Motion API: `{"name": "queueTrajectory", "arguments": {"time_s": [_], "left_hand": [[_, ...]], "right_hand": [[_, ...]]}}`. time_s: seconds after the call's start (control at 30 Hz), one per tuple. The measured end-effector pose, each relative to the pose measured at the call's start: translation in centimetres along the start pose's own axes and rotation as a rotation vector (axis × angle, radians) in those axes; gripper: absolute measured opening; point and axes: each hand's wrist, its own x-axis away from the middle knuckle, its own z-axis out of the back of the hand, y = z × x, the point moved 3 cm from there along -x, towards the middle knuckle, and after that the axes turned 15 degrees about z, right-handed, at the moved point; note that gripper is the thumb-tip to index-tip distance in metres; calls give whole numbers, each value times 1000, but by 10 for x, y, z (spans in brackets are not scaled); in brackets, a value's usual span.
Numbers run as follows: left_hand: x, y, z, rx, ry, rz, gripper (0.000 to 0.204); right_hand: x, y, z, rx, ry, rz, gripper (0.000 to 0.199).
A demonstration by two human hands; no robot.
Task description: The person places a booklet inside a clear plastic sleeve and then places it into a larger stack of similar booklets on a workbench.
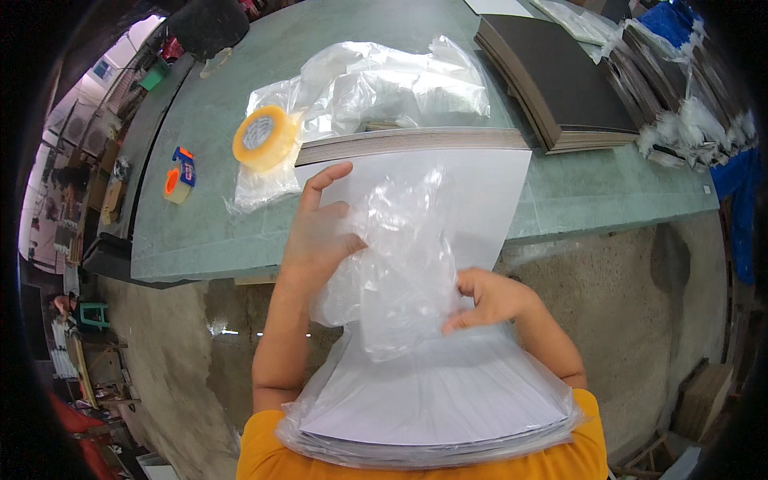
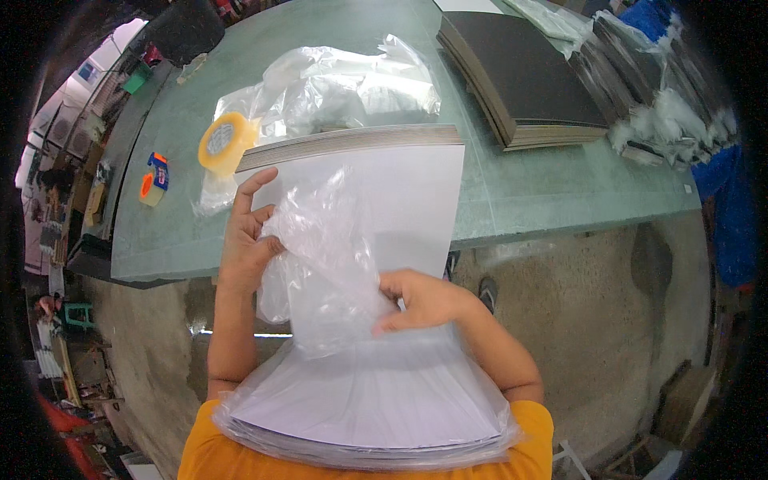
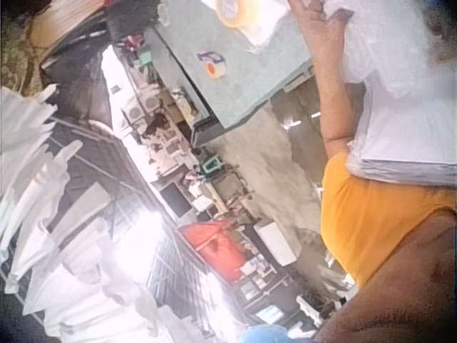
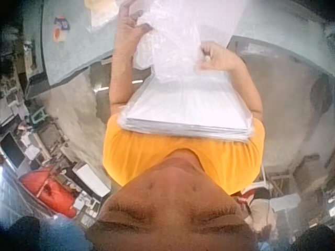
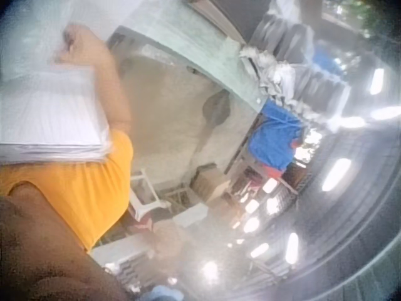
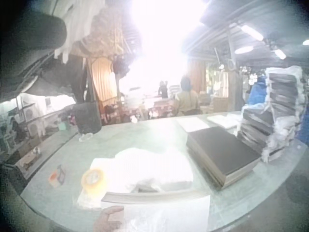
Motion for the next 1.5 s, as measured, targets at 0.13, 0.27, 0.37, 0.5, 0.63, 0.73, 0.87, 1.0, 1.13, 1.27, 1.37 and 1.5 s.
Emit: {"name": "queueTrajectory", "arguments": {"time_s": [0.13,0.27,0.37,0.5,0.63,0.73,0.87,1.0,1.13,1.27,1.37,1.5], "left_hand": [[1,-13,-3,-205,-148,45,60],[-1,-18,-12,-177,-173,14,64],[-3,-16,-11,-310,-146,-57,57],[5,-4,-27,-351,-208,-243,48],[3,-43,9,-7,-28,-138,38],[24,-29,58,495,478,37,20],[33,-17,66,489,300,-385,15],[34,17,-10,-113,-211,-366,17],[26,24,-62,-234,-225,-233,22],[17,5,-58,-163,-280,-162,18],[13,-34,9,-147,42,19,14],[23,-19,78,-293,684,-126,18]], "right_hand": [[7,-21,11,-63,359,148,38],[7,-32,27,-321,572,105,24],[10,-35,28,-71,517,122,17],[0,-53,25,-6,728,141,13],[23,-39,43,-379,875,223,14],[42,-35,52,-401,1055,110,20],[37,-26,39,-328,772,36,18],[-5,-40,17,-427,761,146,17],[-15,-33,7,-345,748,202,27],[-7,-24,14,-437,781,287,32],[12,-30,20,-494,838,313,32],[30,-36,28,-172,721,219,24]]}}
